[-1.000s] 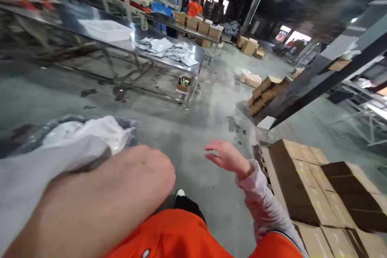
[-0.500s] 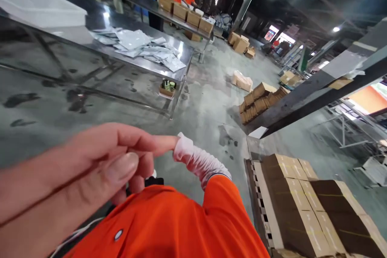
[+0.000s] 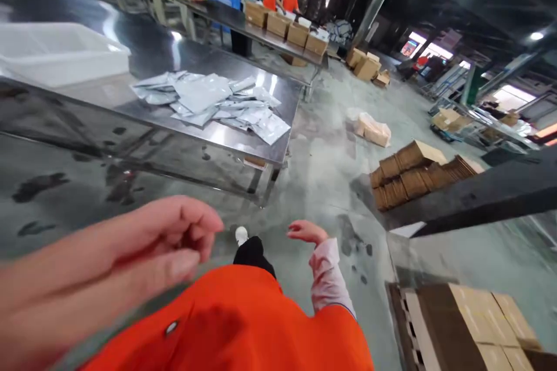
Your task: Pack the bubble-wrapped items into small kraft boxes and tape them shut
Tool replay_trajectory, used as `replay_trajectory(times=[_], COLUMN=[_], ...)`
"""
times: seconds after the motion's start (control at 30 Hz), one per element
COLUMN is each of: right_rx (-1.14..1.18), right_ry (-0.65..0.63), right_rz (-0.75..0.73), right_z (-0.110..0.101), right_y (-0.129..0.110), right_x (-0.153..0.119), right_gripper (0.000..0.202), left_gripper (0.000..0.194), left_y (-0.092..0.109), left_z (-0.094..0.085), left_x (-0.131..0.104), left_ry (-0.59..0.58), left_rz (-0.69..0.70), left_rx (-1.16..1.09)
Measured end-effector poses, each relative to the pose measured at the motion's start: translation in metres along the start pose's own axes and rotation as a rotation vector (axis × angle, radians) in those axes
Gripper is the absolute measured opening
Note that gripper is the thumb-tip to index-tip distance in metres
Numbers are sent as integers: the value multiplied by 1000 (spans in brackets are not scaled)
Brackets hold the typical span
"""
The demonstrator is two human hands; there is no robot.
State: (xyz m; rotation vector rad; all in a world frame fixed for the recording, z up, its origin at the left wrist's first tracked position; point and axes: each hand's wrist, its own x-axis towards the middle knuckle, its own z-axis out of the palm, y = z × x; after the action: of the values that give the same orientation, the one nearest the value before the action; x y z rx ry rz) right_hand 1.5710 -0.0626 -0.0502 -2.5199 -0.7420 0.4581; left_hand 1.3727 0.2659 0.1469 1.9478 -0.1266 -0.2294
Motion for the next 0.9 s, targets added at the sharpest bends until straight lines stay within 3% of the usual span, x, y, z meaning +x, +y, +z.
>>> replay_trajectory(times=[0.07,0.13,0.23,0.33,0.43,0.5,0.57,0.67,0.77,0.9], right_rx=[9,13,0,-29,18,79,158,301,351,275], right_ry=[-138,-205,-220,-257,-357,-369,-326,-197,-36,88], right_rz=[50,74,13,-116,-278,-366,-391,-239,-57,96], right_z=[-14,-28,-36,-21,14,41,63,78,71,49], right_y=[10,4,-38,-112,-191,-237,-273,-314,-344,-372], right_x=[65,140,259,371,464,514,557,614,671,753], right_gripper=[8,16,25,27,24,20,13,20,38,48], left_gripper=[51,56,67,79,85,84,82,76,67,77], left_y=[-26,-64,-138,-219,-291,-328,-354,-376,-392,-423], left_z=[-50,-100,-170,-236,-311,-370,-433,-526,-607,-689], left_x=[53,101,145,153,137,125,119,136,179,247], left_ry=[1,12,217,389,443,463,486,521,573,697], left_rz=[-97,-174,-283,-410,-563,-647,-708,-740,-741,-750], left_rx=[59,158,270,344,409,459,535,679,762,799])
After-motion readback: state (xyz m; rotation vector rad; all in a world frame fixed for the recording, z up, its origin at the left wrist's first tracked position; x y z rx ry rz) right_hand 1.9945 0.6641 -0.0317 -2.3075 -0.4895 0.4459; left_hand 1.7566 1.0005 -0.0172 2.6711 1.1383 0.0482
